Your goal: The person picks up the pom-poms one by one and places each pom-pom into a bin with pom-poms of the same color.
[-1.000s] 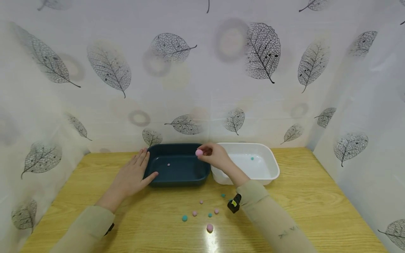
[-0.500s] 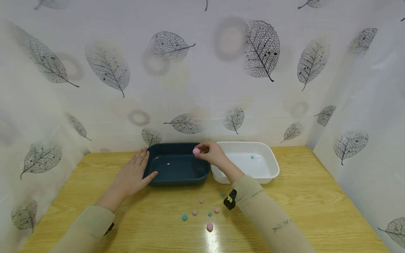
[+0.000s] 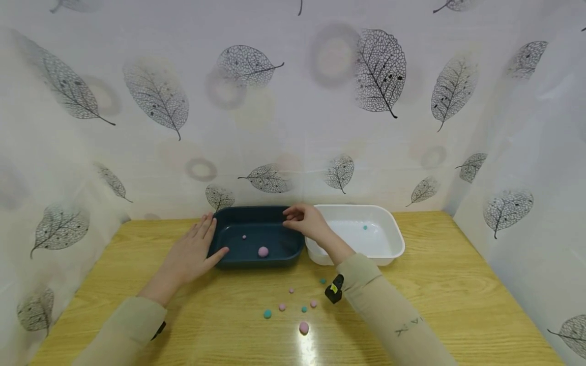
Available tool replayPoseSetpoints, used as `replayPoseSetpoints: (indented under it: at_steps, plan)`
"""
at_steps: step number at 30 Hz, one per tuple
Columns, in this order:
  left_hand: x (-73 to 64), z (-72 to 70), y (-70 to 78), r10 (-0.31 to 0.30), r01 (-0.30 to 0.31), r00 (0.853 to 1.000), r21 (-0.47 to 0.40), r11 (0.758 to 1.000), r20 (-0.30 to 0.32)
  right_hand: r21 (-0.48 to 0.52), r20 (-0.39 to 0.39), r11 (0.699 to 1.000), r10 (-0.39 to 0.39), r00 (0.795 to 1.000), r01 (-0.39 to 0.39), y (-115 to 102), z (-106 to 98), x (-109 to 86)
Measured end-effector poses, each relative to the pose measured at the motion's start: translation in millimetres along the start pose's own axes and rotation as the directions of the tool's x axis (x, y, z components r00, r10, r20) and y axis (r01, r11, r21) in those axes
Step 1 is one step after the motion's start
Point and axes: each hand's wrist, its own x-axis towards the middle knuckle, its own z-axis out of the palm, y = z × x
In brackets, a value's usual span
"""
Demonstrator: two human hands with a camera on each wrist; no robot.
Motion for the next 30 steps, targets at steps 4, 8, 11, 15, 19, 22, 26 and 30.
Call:
replayPoseSetpoints:
  at_steps: [4,8,11,15,19,22,26,30]
  plan:
    - [0.3,-0.4,0.7,0.004,-0.004,1.000,0.001,1.000,0.000,0.020,0.006,1.000,0.001,1.000,-0.001,0,-4,-2.6]
    - [0.3,-0.9,1.3,0.007,-0.007,1.000,0.002,1.000,-0.001,0.043,0.008,0.999,0.012,1.000,-0.012,1,-9,-6.2]
    - [0.1,-1.0,1.4,0.006,-0.006,1.000,0.001,1.000,0.001,0.050,0.002,0.999,0.018,1.000,-0.018,3,-13,-10.4]
    - [-0.3,-0.7,1.0,0.000,0.000,1.000,0.001,1.000,0.003,0.052,-0.003,0.999,0.016,1.000,-0.016,4,-18,-17.0]
    - [-0.1,-0.3,0.6,0.001,-0.001,1.000,0.002,1.000,0.000,0.053,-0.005,0.998,-0.016,1.000,0.016,5,-24,-25.2]
    - [-0.2,0.7,0.1,-0.001,0.001,1.000,-0.006,1.000,-0.005,0.064,0.000,0.997,-0.047,0.999,0.047,6,-29,-33.7]
    - [0.1,2.7,-1.1,-0.003,0.003,1.000,-0.011,1.000,-0.010,0.082,0.015,0.994,-0.075,0.997,0.073,9,-35,-47.1]
    - [0.8,3.0,-1.5,-0.002,0.002,1.000,-0.005,1.000,-0.009,0.089,0.019,0.993,-0.078,0.997,0.076,13,-38,-60.1]
